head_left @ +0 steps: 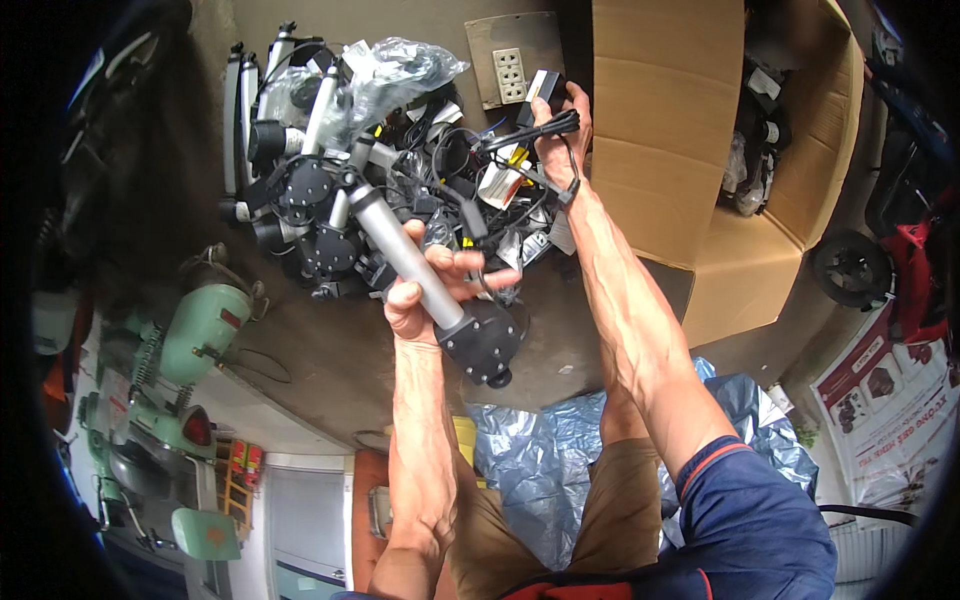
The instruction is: The person sorts small electronic components and accessories from a cardboard box, unwrapping items from plastic and placing them into a pile on the floor. The person handles power adapters, cables, and cylindrical devices one at a time.
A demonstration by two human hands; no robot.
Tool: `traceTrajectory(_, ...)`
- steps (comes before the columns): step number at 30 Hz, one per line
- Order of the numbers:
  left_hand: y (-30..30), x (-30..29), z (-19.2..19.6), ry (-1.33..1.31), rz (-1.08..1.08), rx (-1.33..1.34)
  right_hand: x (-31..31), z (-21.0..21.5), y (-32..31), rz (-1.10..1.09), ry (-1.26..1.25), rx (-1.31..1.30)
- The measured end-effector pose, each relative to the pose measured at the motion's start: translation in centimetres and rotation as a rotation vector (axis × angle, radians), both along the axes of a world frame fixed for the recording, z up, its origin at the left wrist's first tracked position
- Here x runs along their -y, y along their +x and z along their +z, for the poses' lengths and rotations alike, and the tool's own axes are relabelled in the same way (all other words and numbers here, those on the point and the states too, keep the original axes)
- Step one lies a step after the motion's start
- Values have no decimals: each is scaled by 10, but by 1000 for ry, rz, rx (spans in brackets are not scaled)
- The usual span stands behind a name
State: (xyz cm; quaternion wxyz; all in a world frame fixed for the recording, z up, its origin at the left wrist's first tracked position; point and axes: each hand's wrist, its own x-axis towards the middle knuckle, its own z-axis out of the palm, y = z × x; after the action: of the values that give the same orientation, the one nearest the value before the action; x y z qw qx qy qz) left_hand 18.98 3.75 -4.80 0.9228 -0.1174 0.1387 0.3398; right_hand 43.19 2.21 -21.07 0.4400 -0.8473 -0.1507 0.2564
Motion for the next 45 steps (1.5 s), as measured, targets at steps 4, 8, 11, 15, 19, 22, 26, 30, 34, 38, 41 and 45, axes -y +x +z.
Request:
traceTrajectory(4, -31, -9, -14, 84, 2, -185, -18, -6, -10, 134, -125, 92)
traceTrajectory(8, -54, -11, -27, 19, 31, -213, -26, -38, -9, 280, -175, 262)
traceTrajectory(11, -71, -6, -28, 1, 33, -293, -24, -62, -7, 426, -130, 628)
traceTrajectory(15, -94, -2, -37, -32, 52, -316, -29, -74, -20, 445, -278, 756)
traceTrajectory(19, -120, 4, -21, -73, 106, -340, -37, -62, -39, 553, -455, 712)
traceTrajectory(22, -124, -6, -16, -66, 170, -332, -24, -69, -31, 539, -415, 773)
traceTrajectory(26, -127, -18, -17, -71, 234, -269, -27, -67, -35, 578, -447, 770)
traceTrajectory(30, -123, -23, -25, -198, 302, -202, -22, -57, -20, 673, -427, 690)
traceTrajectory(34, -134, -24, -23, -199, 290, -182, -47, -35, 25, 641, -188, 642)
traceTrajectory(38, -135, -36, -16, -228, 272, -92, -163, -42, -5, 447, 47, 311)
traceTrajectory(41, -128, -44, -29, -170, 214, -64, -234, -112, -4, 469, 45, 337)
traceTrajectory(45, -169, -39, -20, -160, 207, -237, -261, -112, -75, 890, -241, -105)
